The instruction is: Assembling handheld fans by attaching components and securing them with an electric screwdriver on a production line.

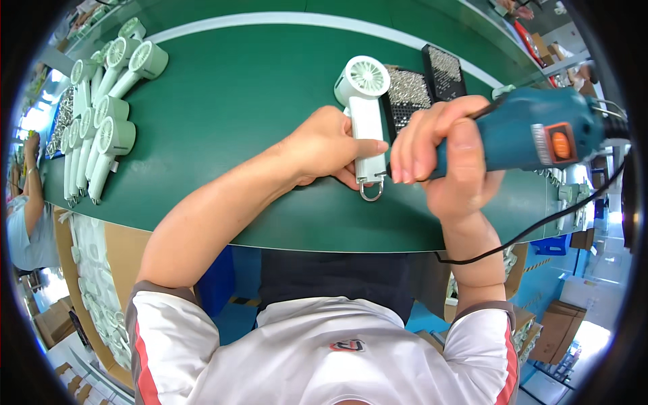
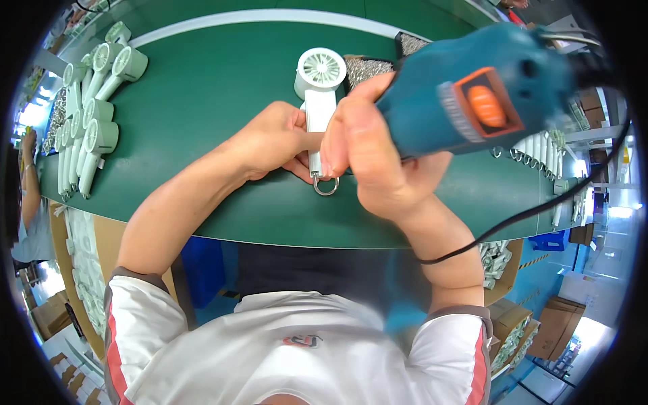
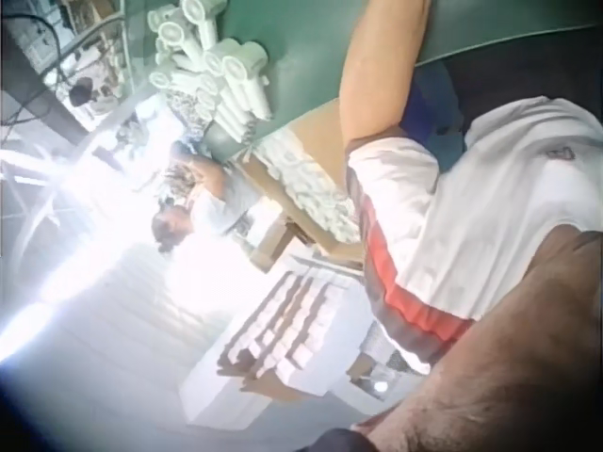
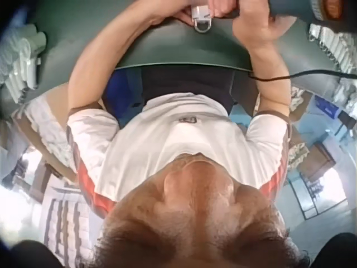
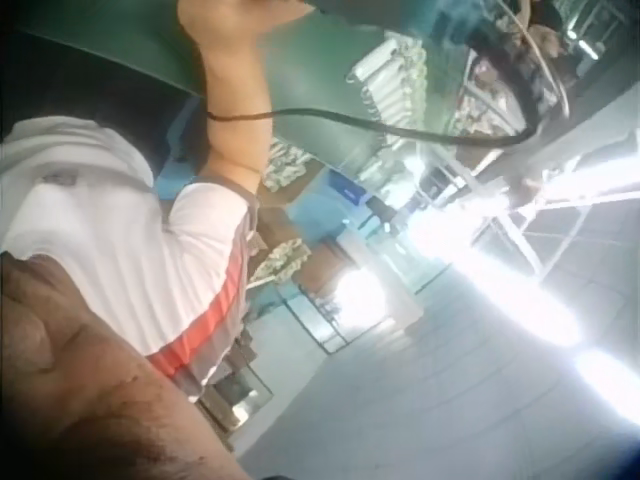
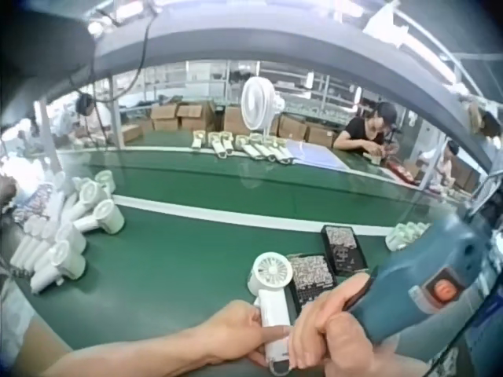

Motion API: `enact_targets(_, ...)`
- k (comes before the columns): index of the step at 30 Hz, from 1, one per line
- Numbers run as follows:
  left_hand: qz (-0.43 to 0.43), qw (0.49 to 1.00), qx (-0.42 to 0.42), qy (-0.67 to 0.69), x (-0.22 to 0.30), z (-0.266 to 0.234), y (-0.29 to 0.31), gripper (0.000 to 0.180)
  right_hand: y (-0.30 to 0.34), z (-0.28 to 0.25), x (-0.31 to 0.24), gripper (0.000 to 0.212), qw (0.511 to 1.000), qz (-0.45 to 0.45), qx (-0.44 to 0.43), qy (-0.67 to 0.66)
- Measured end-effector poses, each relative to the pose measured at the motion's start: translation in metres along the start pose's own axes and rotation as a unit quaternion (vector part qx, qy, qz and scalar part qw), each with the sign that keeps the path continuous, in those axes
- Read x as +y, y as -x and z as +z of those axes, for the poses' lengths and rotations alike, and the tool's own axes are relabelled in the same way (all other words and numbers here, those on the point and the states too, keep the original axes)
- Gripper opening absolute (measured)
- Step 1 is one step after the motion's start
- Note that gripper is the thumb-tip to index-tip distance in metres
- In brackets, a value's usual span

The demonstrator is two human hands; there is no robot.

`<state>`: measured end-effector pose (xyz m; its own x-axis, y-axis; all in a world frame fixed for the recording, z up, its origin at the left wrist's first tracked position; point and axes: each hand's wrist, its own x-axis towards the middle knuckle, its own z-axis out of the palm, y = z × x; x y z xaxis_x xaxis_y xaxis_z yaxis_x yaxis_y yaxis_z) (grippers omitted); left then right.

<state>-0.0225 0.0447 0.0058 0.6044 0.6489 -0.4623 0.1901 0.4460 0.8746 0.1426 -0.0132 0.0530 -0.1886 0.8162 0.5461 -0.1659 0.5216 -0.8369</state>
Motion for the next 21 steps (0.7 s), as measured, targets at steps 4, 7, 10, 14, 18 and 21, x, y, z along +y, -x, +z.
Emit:
enact_targets(4,0.004,1.0,0.011,0.005,-0.008,0.0,-0.002,0.035,0.004,-0.009,-0.016,0.027,0.997,-0.042,-0.032,-0.051)
enact_targets(7,0.009,1.0,0.02,0.008,-0.01,0.006,-0.001,0.038,0.016,-0.038,-0.057,0.033,0.988,-0.151,-0.032,-0.015)
enact_targets(10,0.089,0.992,0.08,-0.036,-0.014,0.009,0.005,0.041,0.028,-0.079,-0.064,0.034,0.958,-0.23,-0.01,0.171)
enact_targets(14,0.132,0.934,0.218,-0.249,-0.008,0.002,0.015,0.044,0.067,-0.123,-0.059,0.021,0.861,0.002,-0.157,0.484)
enact_targets(18,0.139,0.925,0.271,-0.228,0.003,0.003,0.04,0.043,0.087,-0.138,-0.037,0.032,0.773,0.013,-0.255,0.58)
enact_targets(21,0.207,0.883,0.307,-0.288,-0.007,-0.006,0.045,0.047,0.09,-0.141,-0.035,0.039,0.756,0.028,-0.268,0.597)
